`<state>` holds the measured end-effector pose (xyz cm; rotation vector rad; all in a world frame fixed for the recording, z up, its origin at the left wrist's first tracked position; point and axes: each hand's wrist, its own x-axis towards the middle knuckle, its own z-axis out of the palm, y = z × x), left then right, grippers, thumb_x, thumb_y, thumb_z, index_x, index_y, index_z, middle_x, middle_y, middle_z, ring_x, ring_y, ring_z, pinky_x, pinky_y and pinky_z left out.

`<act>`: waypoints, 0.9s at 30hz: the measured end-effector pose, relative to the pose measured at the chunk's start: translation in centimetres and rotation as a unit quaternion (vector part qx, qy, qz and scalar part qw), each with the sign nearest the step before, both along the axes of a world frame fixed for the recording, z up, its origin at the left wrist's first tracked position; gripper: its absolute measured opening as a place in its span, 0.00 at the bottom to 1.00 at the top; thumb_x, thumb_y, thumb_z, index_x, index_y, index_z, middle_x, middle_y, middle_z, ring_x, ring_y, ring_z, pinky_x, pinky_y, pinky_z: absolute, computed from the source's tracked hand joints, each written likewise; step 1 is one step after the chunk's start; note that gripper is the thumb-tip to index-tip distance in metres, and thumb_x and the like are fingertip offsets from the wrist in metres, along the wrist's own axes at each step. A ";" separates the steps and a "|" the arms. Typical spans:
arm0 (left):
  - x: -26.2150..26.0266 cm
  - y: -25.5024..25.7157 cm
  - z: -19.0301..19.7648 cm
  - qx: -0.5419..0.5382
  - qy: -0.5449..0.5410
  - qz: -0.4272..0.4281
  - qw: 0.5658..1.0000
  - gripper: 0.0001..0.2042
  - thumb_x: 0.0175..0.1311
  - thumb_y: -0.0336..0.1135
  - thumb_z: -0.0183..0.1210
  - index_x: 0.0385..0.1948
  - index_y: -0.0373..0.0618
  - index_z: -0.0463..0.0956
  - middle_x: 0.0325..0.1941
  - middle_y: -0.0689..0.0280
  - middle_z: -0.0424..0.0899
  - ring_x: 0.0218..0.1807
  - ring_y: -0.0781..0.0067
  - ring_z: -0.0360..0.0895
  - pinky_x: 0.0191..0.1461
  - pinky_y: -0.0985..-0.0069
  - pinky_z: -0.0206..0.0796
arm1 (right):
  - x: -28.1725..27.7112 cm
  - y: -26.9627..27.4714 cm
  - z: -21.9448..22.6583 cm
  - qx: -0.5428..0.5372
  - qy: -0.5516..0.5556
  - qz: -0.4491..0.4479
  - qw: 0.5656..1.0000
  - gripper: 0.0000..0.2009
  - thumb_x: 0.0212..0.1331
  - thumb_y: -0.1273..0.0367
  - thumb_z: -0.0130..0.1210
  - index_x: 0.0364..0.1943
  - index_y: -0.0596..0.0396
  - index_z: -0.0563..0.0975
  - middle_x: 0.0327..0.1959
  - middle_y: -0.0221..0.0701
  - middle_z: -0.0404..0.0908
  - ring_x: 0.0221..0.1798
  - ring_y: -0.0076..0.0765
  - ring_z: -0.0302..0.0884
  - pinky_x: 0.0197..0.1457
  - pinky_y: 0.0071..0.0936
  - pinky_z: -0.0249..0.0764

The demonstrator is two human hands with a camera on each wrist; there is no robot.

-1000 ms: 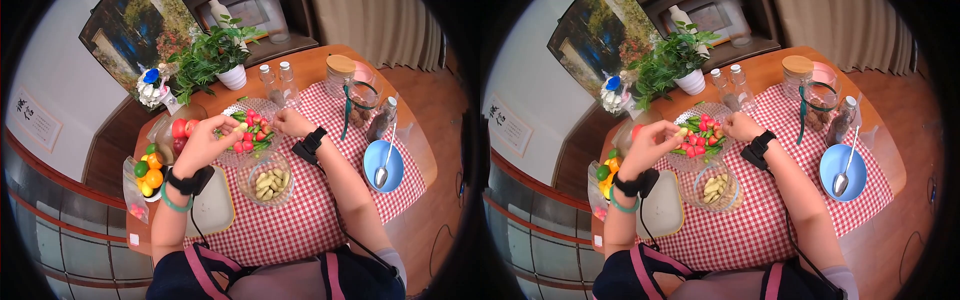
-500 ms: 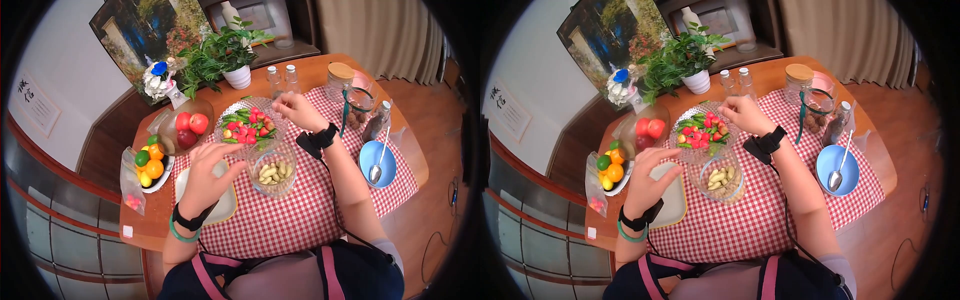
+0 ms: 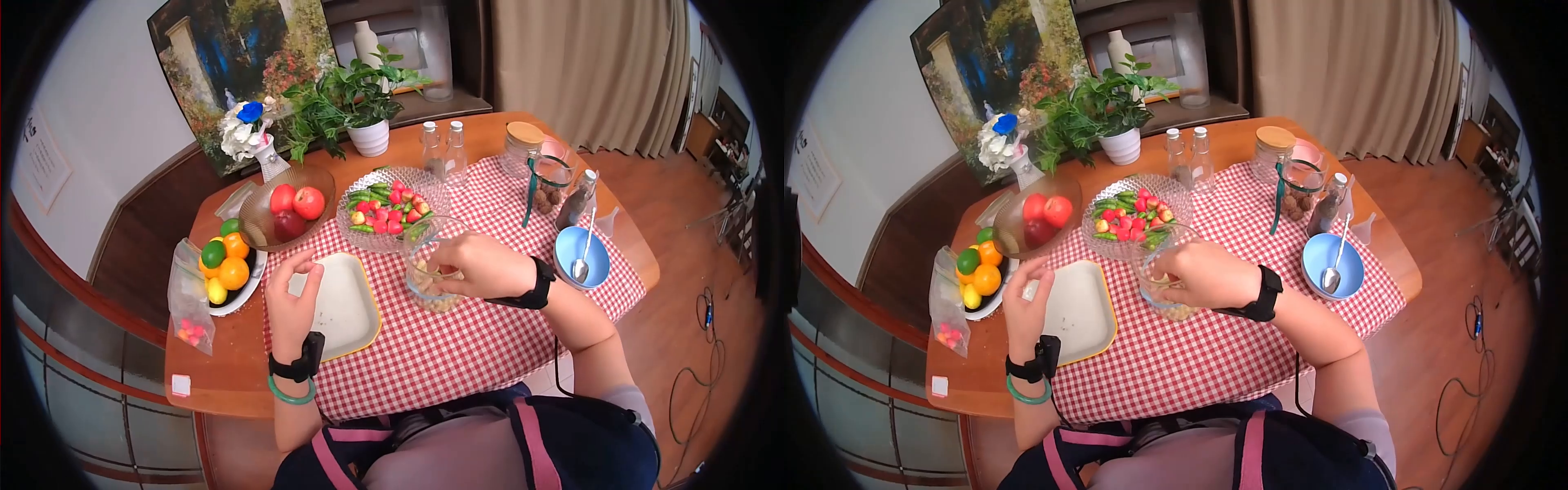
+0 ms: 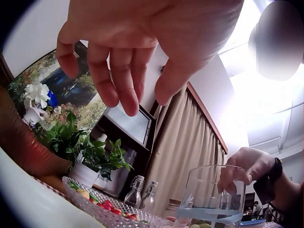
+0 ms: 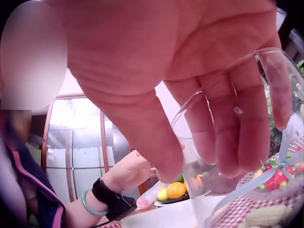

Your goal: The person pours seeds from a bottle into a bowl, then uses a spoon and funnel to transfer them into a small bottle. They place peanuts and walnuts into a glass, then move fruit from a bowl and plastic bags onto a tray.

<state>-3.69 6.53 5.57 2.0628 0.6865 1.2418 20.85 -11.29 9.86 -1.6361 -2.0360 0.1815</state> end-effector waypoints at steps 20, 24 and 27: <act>-0.9 0.6 3.5 0.061 -0.043 -0.043 0.996 0.10 0.58 0.27 0.60 0.42 0.37 0.78 0.32 0.62 0.82 0.36 0.74 0.78 0.45 0.77 0.68 | 9.0 1.7 2.9 0.057 -0.080 -0.233 0.968 0.05 0.45 0.71 0.59 0.24 0.58 0.78 0.23 0.38 0.80 0.29 0.44 0.79 0.34 0.36 0.73; -1.0 1.6 1.8 0.042 -0.063 -0.035 0.997 0.10 0.60 0.27 0.58 0.42 0.37 0.78 0.33 0.63 0.82 0.37 0.77 0.77 0.45 0.80 0.68 | 12.5 3.1 2.2 0.036 -0.119 -0.279 0.952 0.06 0.46 0.70 0.60 0.24 0.58 0.79 0.24 0.38 0.81 0.29 0.43 0.79 0.34 0.35 0.73; -2.0 1.9 1.3 -0.003 -0.076 -0.019 0.997 0.09 0.61 0.27 0.58 0.41 0.37 0.78 0.32 0.63 0.82 0.37 0.78 0.78 0.44 0.80 0.68 | 15.3 4.1 1.0 0.023 -0.142 -0.309 0.940 0.06 0.46 0.70 0.61 0.24 0.58 0.79 0.22 0.34 0.81 0.28 0.35 0.80 0.32 0.29 0.73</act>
